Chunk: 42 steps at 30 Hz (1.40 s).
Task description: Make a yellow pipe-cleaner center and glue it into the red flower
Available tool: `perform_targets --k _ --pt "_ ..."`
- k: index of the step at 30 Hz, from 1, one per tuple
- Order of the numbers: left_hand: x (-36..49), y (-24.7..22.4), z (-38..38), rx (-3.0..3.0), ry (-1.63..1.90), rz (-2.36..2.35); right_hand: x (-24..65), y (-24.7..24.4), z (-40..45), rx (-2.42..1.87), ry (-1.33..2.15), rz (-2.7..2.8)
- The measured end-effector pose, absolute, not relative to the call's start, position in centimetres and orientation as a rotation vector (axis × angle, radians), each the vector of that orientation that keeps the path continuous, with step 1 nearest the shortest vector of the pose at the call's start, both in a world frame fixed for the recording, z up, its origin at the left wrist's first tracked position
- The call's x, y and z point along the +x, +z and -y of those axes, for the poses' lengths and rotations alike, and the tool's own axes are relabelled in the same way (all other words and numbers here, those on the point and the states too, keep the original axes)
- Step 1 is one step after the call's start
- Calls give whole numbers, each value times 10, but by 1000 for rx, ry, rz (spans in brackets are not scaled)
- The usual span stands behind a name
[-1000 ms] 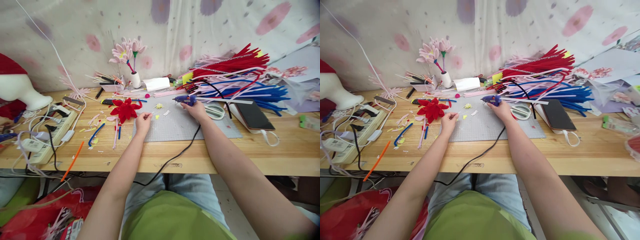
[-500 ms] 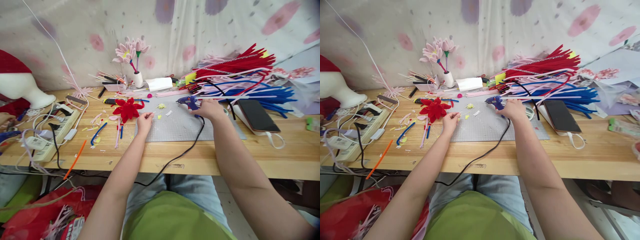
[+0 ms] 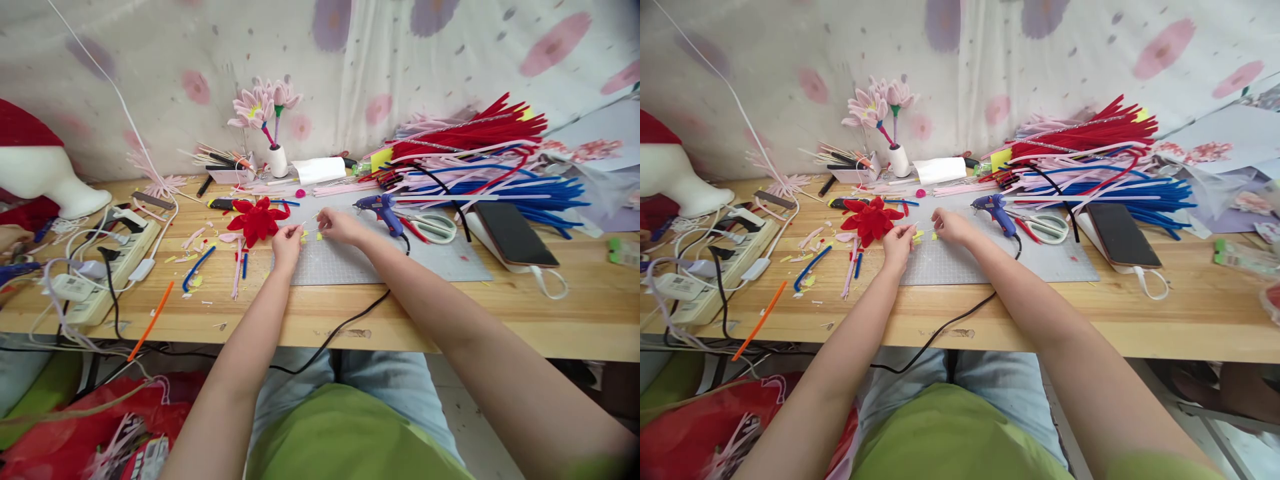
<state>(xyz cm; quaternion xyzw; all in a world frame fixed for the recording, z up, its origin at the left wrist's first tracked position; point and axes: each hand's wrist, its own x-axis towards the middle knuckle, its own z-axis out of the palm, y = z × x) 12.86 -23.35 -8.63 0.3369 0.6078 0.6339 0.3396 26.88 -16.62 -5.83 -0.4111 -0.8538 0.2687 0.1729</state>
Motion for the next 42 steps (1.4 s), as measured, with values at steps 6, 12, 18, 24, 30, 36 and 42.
perform_targets --k 6,12,18,24,30,36,42 --pt "131 -80 236 807 1689 -1526 262 -56 166 -1169 724 2553" --pt "130 -81 236 821 1683 -1547 266 -62 165 -1152 789 2420" --pt "134 -80 237 819 1702 -1546 275 -56 169 -1142 1140 1875" --pt "153 -71 241 774 1658 -1529 275 -60 186 -1081 1426 1301" --pt "157 -74 240 809 1655 -1584 258 -71 198 -1017 1609 968" --pt "158 -80 240 889 1640 -1616 253 -70 202 -984 1638 822" --pt "159 -81 240 890 1667 -1597 253 -69 206 -942 1663 783"
